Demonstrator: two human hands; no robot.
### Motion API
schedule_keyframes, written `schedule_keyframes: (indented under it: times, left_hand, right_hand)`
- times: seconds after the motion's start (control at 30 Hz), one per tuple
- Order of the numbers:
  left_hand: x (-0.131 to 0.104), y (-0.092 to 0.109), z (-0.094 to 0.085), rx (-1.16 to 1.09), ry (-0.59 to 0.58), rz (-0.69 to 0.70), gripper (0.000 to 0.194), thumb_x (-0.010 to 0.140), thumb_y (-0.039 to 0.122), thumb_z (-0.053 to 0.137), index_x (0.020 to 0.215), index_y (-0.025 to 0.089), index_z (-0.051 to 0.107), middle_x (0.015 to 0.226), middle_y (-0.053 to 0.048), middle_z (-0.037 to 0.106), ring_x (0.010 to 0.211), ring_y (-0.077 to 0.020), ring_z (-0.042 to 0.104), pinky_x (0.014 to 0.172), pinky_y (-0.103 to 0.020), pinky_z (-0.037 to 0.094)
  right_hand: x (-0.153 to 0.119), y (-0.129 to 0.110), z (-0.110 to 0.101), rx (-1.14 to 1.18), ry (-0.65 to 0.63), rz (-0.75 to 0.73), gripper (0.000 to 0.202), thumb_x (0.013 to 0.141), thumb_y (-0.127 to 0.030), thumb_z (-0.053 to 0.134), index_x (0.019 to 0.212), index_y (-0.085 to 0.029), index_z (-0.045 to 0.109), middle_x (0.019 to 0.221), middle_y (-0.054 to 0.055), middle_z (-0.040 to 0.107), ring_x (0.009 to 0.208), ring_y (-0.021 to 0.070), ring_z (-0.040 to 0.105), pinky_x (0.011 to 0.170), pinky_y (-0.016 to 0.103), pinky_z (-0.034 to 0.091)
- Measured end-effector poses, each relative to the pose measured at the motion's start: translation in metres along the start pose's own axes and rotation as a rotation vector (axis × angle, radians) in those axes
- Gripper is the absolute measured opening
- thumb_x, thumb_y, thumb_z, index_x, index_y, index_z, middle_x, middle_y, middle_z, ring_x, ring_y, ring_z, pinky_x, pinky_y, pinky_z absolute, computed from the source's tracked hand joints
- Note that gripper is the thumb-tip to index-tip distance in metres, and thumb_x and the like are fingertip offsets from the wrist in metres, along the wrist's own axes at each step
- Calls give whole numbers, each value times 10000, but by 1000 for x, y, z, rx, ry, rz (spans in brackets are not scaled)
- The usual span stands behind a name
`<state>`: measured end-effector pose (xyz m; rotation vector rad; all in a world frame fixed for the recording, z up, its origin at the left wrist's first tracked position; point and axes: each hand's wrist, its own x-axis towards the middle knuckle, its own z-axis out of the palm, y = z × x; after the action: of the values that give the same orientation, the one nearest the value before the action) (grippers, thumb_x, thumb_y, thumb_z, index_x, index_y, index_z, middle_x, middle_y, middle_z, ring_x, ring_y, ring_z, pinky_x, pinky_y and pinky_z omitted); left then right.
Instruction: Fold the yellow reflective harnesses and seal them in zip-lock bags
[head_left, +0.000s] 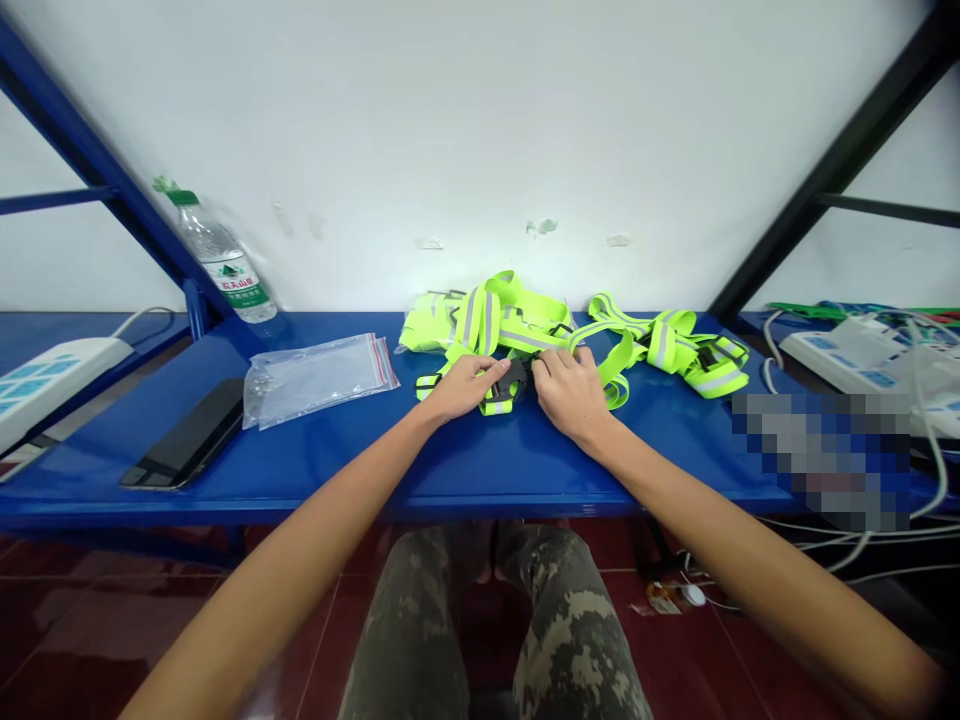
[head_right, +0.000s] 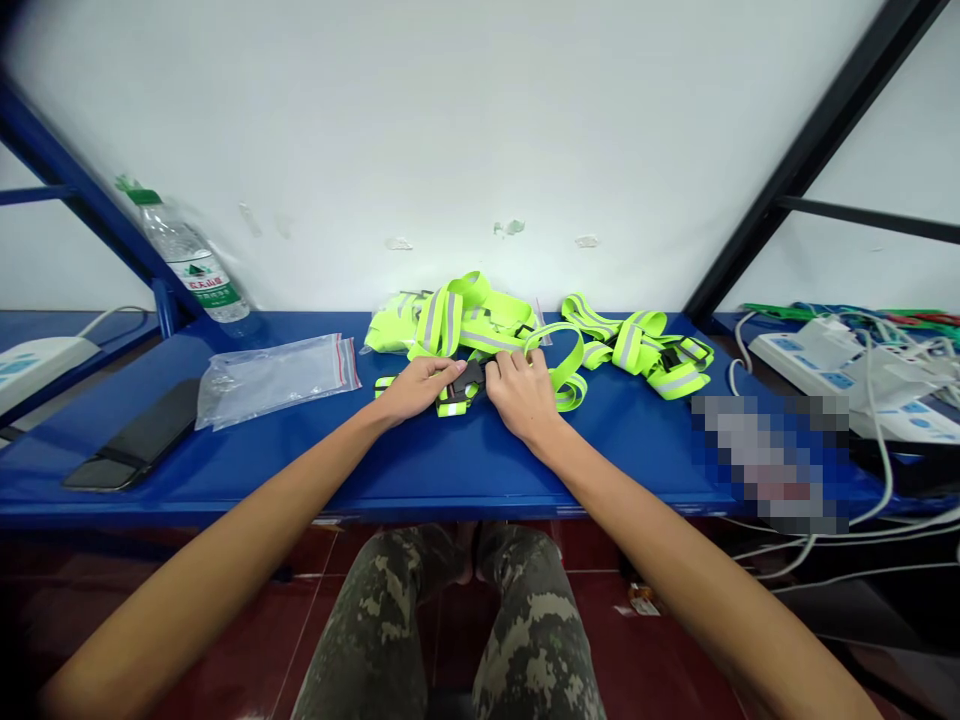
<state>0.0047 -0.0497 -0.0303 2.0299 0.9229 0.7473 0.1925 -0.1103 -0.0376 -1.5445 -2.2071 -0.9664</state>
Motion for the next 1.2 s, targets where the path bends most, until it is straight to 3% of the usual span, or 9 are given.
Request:
schedule_keyframes:
  times: [0.17,0.33,0.43,0.6,0.73,0.87,1.0,1.2]
  left_hand:
    - [0,0,4,-8,25,0,540,923,639,453,658,171,501,618,30,409,599,-114,363,581,-269,269]
    - [2,2,7,33,50,-17,534,921,615,446,639,169,525,612,13,495,600,-130,427,580,-277,310]
    - [3,3,7,43,72,-19,518,917,589,447,636,165,546,612,6,516,611,-139,446,581,-279,319]
    - [3,0,4,76,97,3,503,925,569,439,691,153,599,641,4,540,634,-145,467,602,-274,323]
    - [3,1,5,135,88,62,509,939,571,423,801,145,664,750,-31,649,737,-189,560,670,-278,382]
    - [0,5,6,157,63,112,482,957,542,431,935,146,704,934,-71,732,855,-224,635,763,-298,432]
    - [-2,5,8,168,76,118,458,966,519,447,968,155,724,978,-65,753,905,-234,666,798,-300,454]
    - [0,1,10,110,164,103,425,947,508,510,1046,167,743,1114,-65,756,1002,-247,679,871,-303,482]
  right_hand:
    - [-1,-5,2,-32,25,25,282,928,-70,408,835,-141,665,827,149,642,768,274,508,731,424,289]
    - [1,-11,3,32,12,37,300,948,-82,373,894,-145,662,861,150,655,809,278,530,771,437,315]
    - [1,-10,3,139,-9,52,271,935,-95,392,1024,-136,645,913,147,680,860,284,555,832,456,337]
    - [-1,7,6,497,3,113,344,825,-231,580,1164,-173,606,1142,134,693,1155,337,554,989,545,354]
    - [-1,23,17,712,45,179,324,835,-128,490,1121,-189,629,1180,123,683,1168,268,589,992,450,456]
    - [-3,30,30,731,112,157,395,885,-165,486,1267,-140,584,1321,177,613,1269,285,540,1082,474,428]
    - [-6,36,35,760,31,230,363,888,-251,553,1229,-156,632,1142,158,701,1099,307,640,992,515,489]
    - [-2,41,30,1064,-32,493,303,788,-306,708,1043,-141,705,890,107,747,840,260,710,780,422,583]
